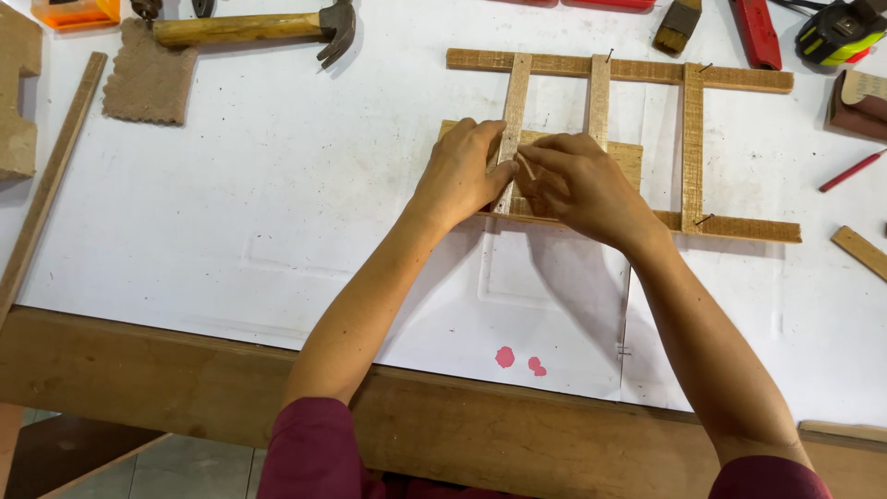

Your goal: The person selects thin wooden strips from a pile on the workbench, sands each strip with a sanding block, and measures and marks them using a try square and pencil. They then position the strips across a small wooden frame and hammer nails to attach them, building a ladder-like wooden structure.

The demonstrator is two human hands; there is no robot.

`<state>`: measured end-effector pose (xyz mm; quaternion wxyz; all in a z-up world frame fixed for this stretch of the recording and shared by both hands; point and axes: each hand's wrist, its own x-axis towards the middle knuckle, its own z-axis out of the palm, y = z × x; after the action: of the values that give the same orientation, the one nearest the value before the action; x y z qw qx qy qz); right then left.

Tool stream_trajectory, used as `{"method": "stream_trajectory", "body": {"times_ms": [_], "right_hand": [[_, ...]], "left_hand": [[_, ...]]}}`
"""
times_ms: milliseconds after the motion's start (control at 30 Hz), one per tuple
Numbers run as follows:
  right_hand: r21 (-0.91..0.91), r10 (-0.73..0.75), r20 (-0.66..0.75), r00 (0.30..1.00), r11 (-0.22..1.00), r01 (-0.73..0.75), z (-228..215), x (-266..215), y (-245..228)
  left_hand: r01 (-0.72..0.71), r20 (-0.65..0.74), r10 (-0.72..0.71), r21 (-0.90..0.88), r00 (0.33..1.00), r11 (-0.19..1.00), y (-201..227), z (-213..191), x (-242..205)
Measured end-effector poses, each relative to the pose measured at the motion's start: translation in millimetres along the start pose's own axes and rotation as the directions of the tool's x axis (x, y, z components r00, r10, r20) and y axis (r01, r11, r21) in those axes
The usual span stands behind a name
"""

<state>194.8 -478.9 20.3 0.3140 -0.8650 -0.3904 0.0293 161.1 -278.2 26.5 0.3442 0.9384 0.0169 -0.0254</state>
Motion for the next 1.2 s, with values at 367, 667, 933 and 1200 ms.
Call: {"method": "stream_trajectory", "body": {"times_ms": [367,667,933,1200], "right_hand": [[-0.057,-0.036,0.036,0.999,0.998,0.038,19,22,8],[-0.012,-0.036,0.041,0.999,0.999,0.036,22,26,17],[0.024,-0.013,0.056,0.998,1.000,0.011,18,28,12],[0.048,-0.002,0.038,0.999,0.999,0.000,18,27,9]], "left_hand": [[-0.007,0.013,0.007,0.004,1.000,1.000,-16,2,13],[-0.032,-0.031,0.033,0.033,0.999,0.999,-21,14,15],[0.010,0.012,-0.011,0.035,1.000,0.999,-18,13,13],[0.001,0.002,-0.001,0.020,1.000,1.000,-15,10,12]]}}
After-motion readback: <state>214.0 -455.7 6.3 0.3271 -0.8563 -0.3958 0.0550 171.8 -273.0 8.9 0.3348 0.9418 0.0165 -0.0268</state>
